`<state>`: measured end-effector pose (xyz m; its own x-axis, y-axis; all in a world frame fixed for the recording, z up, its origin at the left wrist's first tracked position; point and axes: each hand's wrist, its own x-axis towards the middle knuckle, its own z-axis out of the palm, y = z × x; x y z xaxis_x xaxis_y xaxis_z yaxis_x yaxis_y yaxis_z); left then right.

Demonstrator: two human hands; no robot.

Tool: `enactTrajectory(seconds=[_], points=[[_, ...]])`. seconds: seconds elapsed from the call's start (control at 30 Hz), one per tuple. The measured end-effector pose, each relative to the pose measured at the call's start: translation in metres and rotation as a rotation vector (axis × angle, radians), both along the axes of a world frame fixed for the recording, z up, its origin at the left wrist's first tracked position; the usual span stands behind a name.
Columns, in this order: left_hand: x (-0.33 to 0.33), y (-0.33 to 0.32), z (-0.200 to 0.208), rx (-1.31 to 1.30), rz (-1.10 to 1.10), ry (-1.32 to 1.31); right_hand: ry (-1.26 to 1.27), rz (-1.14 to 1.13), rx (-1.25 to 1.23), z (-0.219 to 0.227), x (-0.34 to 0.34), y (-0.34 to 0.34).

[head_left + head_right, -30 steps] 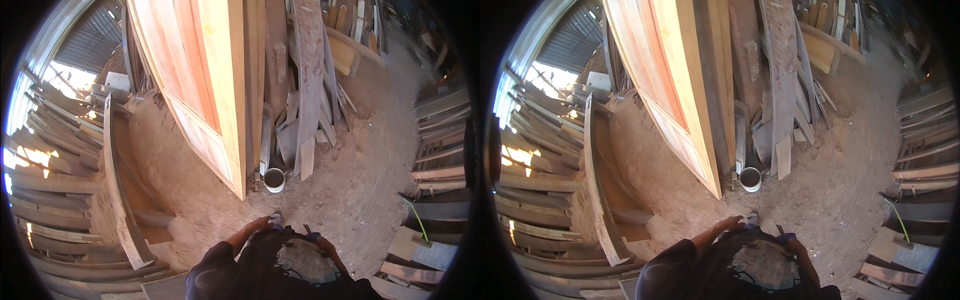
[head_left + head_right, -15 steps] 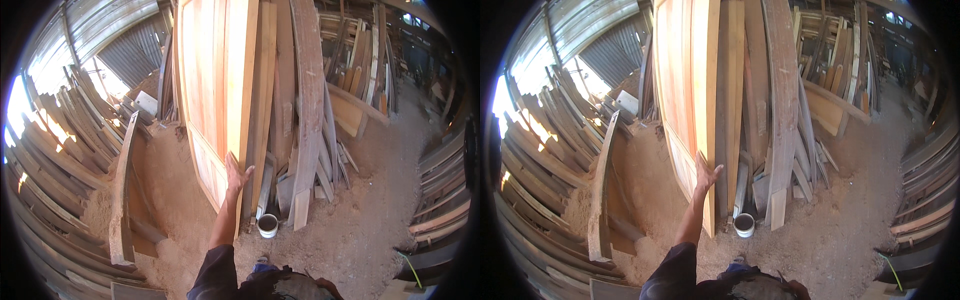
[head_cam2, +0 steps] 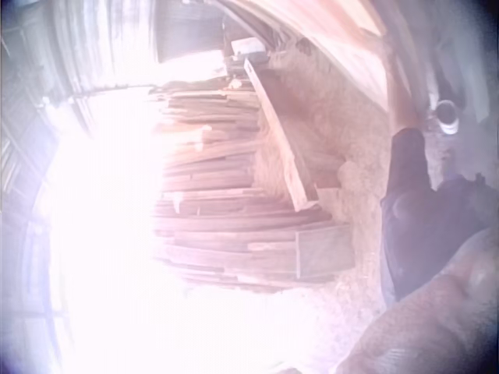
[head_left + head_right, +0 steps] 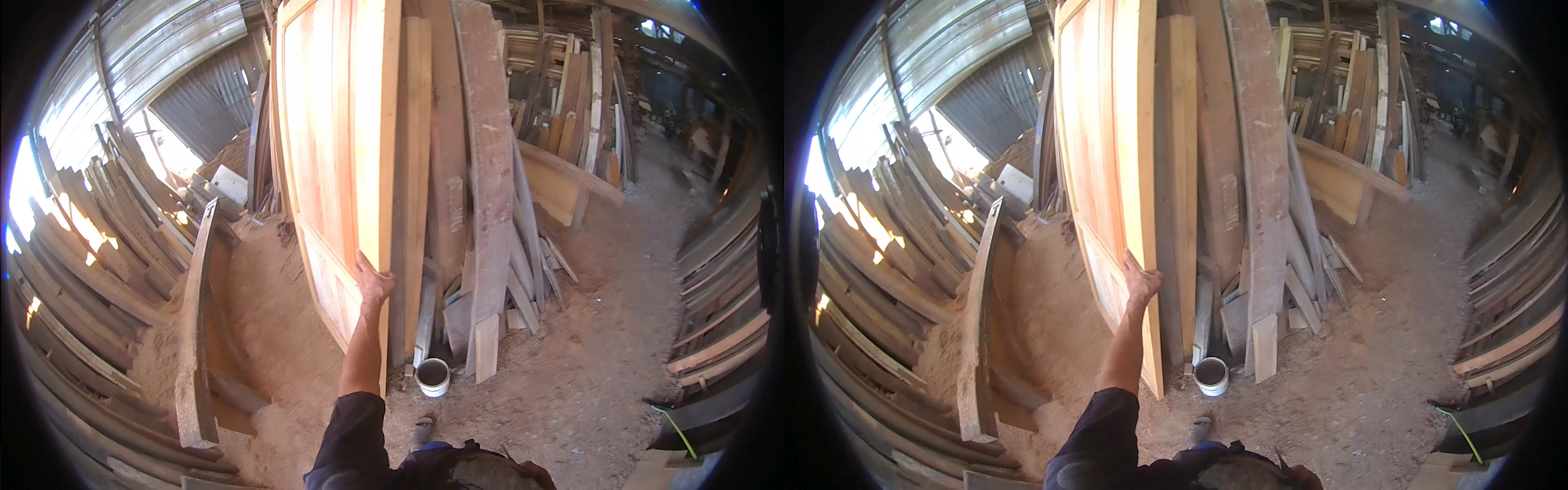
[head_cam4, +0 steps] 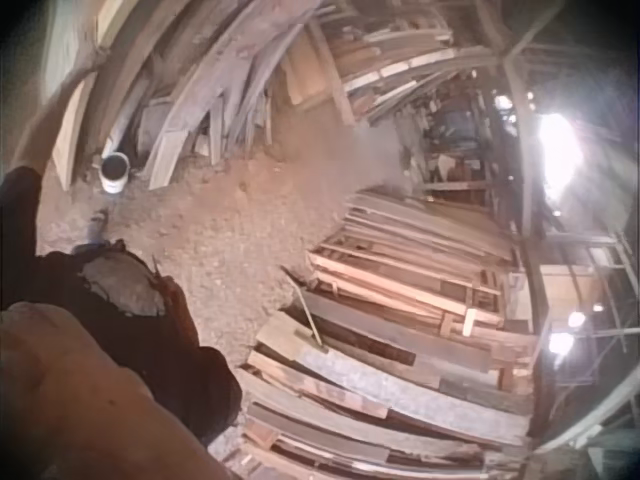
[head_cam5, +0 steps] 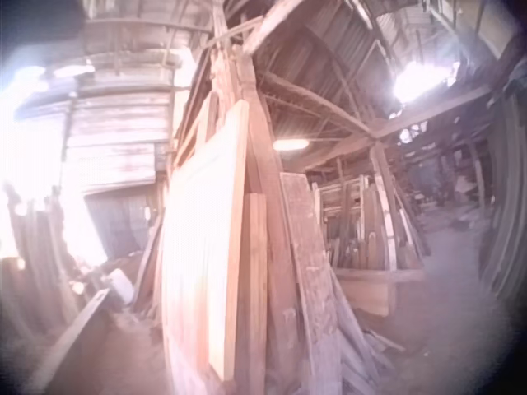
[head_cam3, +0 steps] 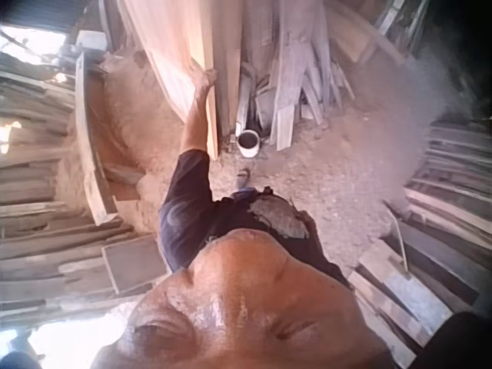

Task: The person uses a ruler to mark a wooden beam, carves into it using a chisel and hammer, and moves a wooden door and planks in a workshop.

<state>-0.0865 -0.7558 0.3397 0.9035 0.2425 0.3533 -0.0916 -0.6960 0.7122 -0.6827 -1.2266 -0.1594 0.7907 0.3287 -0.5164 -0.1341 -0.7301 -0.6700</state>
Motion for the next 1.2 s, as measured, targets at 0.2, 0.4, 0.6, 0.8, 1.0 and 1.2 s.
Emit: enactTrajectory(seconds=[0.2,0.4,0.6,0.8,1.0,1.2], points=[[0.002,0.024,-0.018,0.112,0.029,-0.14,0.203,0.024,0.012,0.081,0.102,0.089],[-0.008,0.005,0.02,0.001,-0.078,0.034,0.139,0.187,-0.065,0.2,0.183,0.15],[-0.013,0.021,-0.01,-0.002,-0.129,-0.133,0.233,0.161,0.182,0.236,0.198,0.207],[-0.101,0.02,-0.097,0.067,-0.372,-0.137,0.217,0.049,0.116,0.219,0.175,0.221],[-0.297,0.111,-0.326,0.263,-1.228,0.607,0.254,-0.109,0.081,0.198,0.133,0.226],[-0.329,0.117,-0.336,0.454,-1.171,1.232,0.634,-0.434,0.207,0.223,0.072,0.215]])
